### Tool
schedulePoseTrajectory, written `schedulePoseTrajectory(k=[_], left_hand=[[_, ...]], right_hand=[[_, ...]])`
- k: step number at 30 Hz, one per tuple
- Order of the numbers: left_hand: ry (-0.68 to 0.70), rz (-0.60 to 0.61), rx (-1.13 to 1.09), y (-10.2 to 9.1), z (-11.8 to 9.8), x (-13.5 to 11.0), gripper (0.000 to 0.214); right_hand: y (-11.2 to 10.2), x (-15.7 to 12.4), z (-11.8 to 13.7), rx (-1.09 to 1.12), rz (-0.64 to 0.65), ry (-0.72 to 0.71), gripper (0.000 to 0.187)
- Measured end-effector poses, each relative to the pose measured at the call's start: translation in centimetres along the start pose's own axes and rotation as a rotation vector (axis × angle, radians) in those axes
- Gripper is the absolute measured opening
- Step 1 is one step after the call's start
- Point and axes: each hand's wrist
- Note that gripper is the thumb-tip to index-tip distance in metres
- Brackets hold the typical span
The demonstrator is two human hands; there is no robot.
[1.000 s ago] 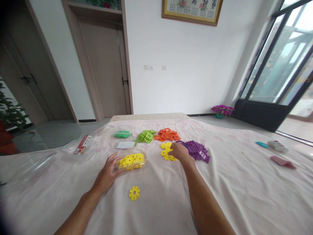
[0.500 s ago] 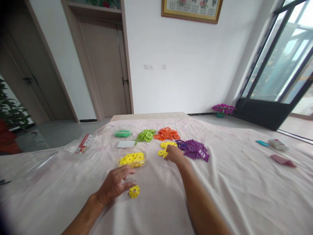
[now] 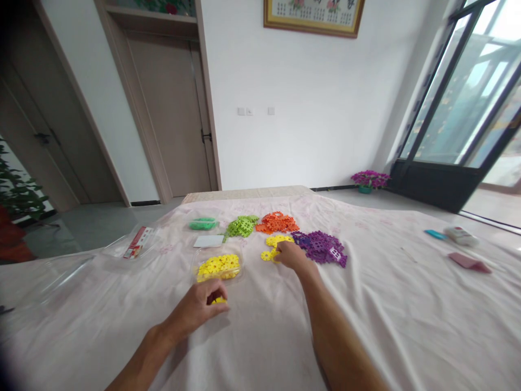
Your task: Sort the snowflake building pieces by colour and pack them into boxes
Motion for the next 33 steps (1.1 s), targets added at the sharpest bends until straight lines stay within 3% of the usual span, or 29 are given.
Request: schedulePoseTrajectory(k=[4, 6, 12, 16, 18, 22, 27, 33], left_hand=[[-0.053, -0.53, 0.079, -1.2, 1.2, -0.1, 0.02], [-0.042, -0.618, 0.146, -1.9, 2.1, -0.3, 0.022], [0.041, -0.504, 0.433, -2.2, 5.1, -1.3, 0.03], [0.004, -0.44, 0.392, -1.1, 6.5, -1.9, 0.044], [-0.019, -0.403, 0.331, -0.7, 6.9, -2.0, 0.046], [-0.031, -0.387, 0.268, -0.4, 7.4, -2.0, 0.042], [-0.031, -0.381, 0.272, -0.5, 7.6, -2.0, 0.039], [-0.068, -0.367, 0.281, -0.7, 7.0, -1.9, 0.037]], right_hand=[[-0.9, -0.2, 0.4, 0.193, -0.086, -0.045, 0.012], [-1.1, -0.5, 1.4, 0.355, -0.098, -0.084, 0.014], [0.2, -2.9, 6.8, 0.789, 0.043, -0.215, 0.018], [1.1, -3.7, 8.4, 0.887, 0.108, -0.333, 0.028], [0.9, -3.2, 7.7, 0.788, 0.011, -0.307, 0.032], [-0.3, -1.5, 3.8, 0.312, -0.173, -0.102, 0.032], [-1.0, -0.3, -0.6, -0.006, -0.12, 0.165, 0.042], [-0.9, -0.5, -1.6, -0.093, -0.062, 0.306, 0.05]])
Point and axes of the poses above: each hand's wrist, its own x-axis towards the middle knuckle, its own y-axis out of the palm, z = x × y, and after that the axes turned 14 degrees about y, right-handed
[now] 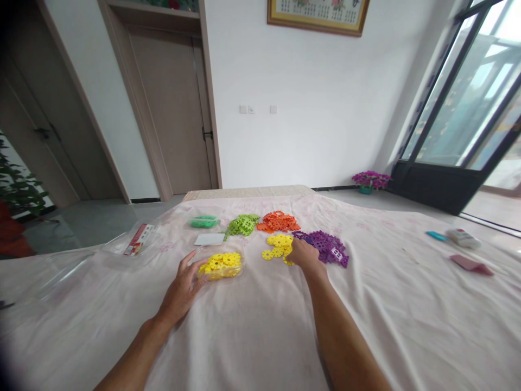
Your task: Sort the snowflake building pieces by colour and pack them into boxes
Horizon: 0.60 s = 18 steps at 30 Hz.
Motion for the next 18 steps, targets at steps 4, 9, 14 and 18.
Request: schedulePoseTrajectory(k=[4, 9, 14, 18], left_hand=[[0.018, -0.025, 0.001, 0.02, 0.0, 0.01, 0.035], [0.014, -0.021, 0.007, 0.19, 0.26, -0.02, 0.035], [0.003, -0.013, 0.017, 0.18, 0.1, 0.0, 0.035], [-0.009, -0.005, 0.019, 0.14, 0.01, 0.03, 0.036]], right_hand=[[0.06, 0.01, -0.12, 0.025, 0.022, 0.004, 0.045], [0.33, 0.46, -0.39, 0.065, 0.036, 0.0, 0.046], [0.26, 0.86, -0.45, 0.093, 0.07, -0.038, 0.038], [0.23, 0.91, -0.31, 0.068, 0.052, -0.087, 0.031]])
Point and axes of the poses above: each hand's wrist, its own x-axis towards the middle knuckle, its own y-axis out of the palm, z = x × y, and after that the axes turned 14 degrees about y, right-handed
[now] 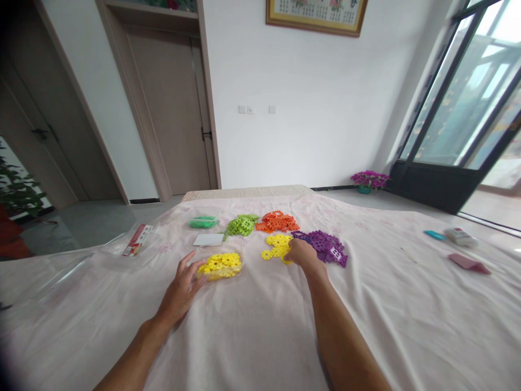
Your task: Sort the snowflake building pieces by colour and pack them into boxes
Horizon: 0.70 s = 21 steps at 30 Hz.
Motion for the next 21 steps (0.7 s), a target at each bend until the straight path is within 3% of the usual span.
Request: schedulePoseTrajectory(k=[7, 12, 17, 21], left_hand=[[0.005, -0.005, -0.011, 0.0, 0.0, 0.0, 0.036], [0.004, 0.008, -0.019, -0.1, -0.1, 0.0, 0.037], [-0.007, 0.017, -0.027, -0.2, -0.3, 0.1, 0.038], [0.0, 0.023, -0.027, -0.2, -0.2, 0.1, 0.038]], right_hand=[[-0.1, -0.2, 0.4, -0.031, -0.058, -0.084, 0.042], [-0.8, -0.6, 1.2, 0.083, -0.147, -0.139, 0.022], [-0.2, -1.0, 2.9, 0.416, -0.15, -0.203, 0.012], [0.8, -2.4, 5.5, 0.818, -0.012, -0.256, 0.018]])
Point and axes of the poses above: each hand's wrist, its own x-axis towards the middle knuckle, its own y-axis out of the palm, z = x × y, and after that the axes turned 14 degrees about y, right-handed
